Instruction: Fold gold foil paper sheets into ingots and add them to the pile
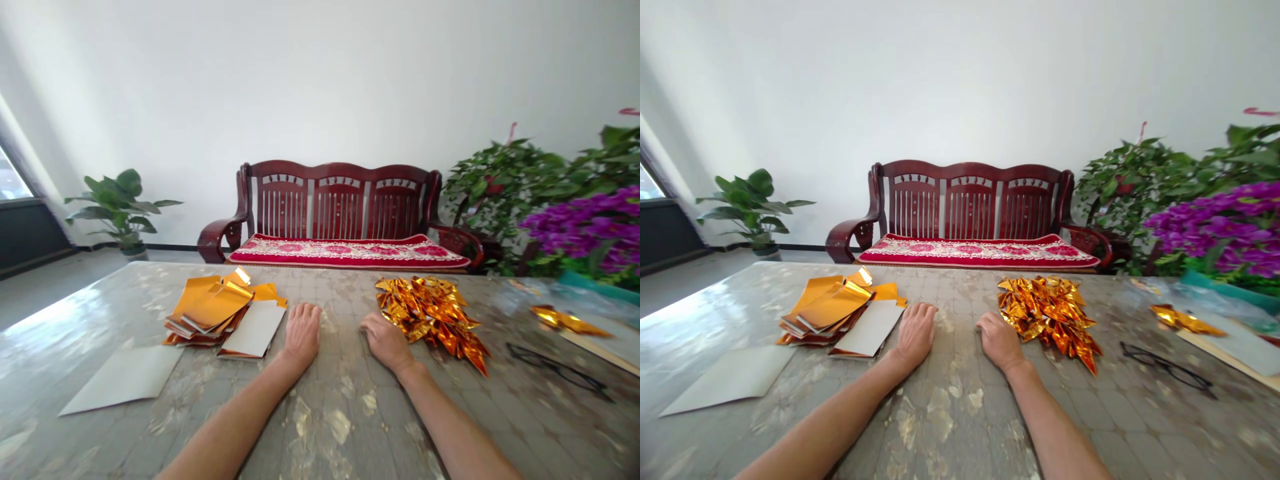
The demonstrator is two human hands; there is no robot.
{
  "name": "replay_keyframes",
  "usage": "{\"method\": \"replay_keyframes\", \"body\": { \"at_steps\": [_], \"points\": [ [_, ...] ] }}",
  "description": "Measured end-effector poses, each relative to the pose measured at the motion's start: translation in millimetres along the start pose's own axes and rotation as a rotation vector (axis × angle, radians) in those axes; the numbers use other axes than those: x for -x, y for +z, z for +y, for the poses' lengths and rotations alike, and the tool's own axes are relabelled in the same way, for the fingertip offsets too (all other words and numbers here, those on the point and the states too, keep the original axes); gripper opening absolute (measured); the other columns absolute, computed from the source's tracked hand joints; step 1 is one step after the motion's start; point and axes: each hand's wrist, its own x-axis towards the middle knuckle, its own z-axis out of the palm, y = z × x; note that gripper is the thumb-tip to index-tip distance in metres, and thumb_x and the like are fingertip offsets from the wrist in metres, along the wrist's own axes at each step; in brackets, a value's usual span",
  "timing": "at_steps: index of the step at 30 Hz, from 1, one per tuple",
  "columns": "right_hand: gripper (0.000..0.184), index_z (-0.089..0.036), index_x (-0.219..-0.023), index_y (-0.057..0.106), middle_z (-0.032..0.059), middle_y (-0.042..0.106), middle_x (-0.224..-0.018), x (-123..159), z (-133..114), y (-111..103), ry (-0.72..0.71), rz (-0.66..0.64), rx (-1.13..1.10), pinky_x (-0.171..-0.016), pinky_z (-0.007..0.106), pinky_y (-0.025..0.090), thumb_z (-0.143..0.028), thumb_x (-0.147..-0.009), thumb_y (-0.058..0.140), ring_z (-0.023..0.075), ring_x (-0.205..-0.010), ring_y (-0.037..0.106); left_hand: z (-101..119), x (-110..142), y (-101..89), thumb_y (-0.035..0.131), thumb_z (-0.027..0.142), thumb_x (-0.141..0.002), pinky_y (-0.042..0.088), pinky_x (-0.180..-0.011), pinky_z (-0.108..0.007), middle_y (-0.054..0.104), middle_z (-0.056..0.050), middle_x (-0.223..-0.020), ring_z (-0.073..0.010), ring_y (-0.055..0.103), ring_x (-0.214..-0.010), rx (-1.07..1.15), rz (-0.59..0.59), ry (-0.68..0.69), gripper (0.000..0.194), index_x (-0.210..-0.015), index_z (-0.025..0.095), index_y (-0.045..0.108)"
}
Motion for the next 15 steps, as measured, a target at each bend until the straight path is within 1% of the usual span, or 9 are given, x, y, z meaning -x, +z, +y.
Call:
{"method": "replay_keyframes", "body": {
  "at_steps": [2, 4, 7, 9, 12, 15],
  "points": [
    [0.029, -0.020, -0.088, 0.069, 0.0036, 0.069, -0.092, 0.1, 1.7, 0.8, 0.040, -0.023, 0.008, -0.079, 0.026, 0.046, -0.005, -0.088, 0.044, 0.0171, -0.089, 0.063, -7.2, -1.4, -7.3, 0.049, 0.012, -0.085, 0.037, -0.098, -0.042, 0.060, -0.013, -0.112, -0.0285, 0.050, -0.111, -0.059, -0.026, -0.113, 0.031, -0.114, 0.017, 0.059],
    [0.030, -0.021, -0.088, 0.070, 0.0033, 0.069, -0.092, -0.3, 1.5, 0.8, 0.064, -0.039, 0.013, -0.079, 0.025, 0.046, -0.006, -0.088, 0.044, 0.0167, -0.090, 0.063, -18.5, -1.7, -17.1, 0.052, 0.019, -0.085, 0.038, -0.097, -0.042, 0.059, -0.014, -0.114, -0.0295, 0.050, -0.111, -0.126, -0.075, -0.227, 0.029, -0.114, 0.016, 0.059],
    [0.030, -0.020, -0.088, 0.070, 0.0034, 0.069, -0.093, -1.3, 0.3, 0.7, 0.091, -0.054, 0.024, -0.078, 0.025, 0.045, -0.007, -0.087, 0.044, 0.0169, -0.090, 0.064, -40.1, 0.4, -31.8, 0.056, 0.030, -0.084, 0.039, -0.097, -0.044, 0.057, -0.016, -0.120, -0.0314, 0.050, -0.115, -0.220, -0.152, -0.368, 0.035, -0.115, 0.014, 0.058],
    [0.030, -0.021, -0.088, 0.070, 0.0034, 0.069, -0.093, -2.0, 0.0, 1.0, 0.099, -0.062, 0.032, -0.078, 0.025, 0.045, -0.007, -0.087, 0.044, 0.0171, -0.090, 0.064, -54.5, 2.8, -38.8, 0.058, 0.034, -0.083, 0.042, -0.094, -0.044, 0.056, -0.018, -0.123, -0.0332, 0.050, -0.117, -0.258, -0.212, -0.437, 0.041, -0.117, 0.012, 0.057],
    [0.030, -0.021, -0.087, 0.070, 0.0032, 0.069, -0.093, -2.6, 0.4, 1.9, 0.104, -0.070, 0.040, -0.078, 0.025, 0.044, -0.007, -0.087, 0.043, 0.0172, -0.090, 0.064, -72.0, 6.1, -45.1, 0.061, 0.041, -0.082, 0.046, -0.090, -0.042, 0.054, -0.021, -0.128, -0.0344, 0.052, -0.118, -0.261, -0.326, -0.486, 0.050, -0.123, 0.011, 0.056],
    [0.030, -0.021, -0.087, 0.070, 0.0031, 0.069, -0.093, -2.6, 0.3, 2.3, 0.114, -0.076, 0.048, -0.077, 0.025, 0.044, -0.007, -0.086, 0.043, 0.0171, -0.089, 0.064, -82.5, 8.0, -49.9, 0.064, 0.049, -0.081, 0.047, -0.090, -0.041, 0.055, -0.023, -0.128, -0.0346, 0.055, -0.117, -0.257, -0.416, -0.497, 0.059, -0.123, 0.009, 0.057]
  ]
}}
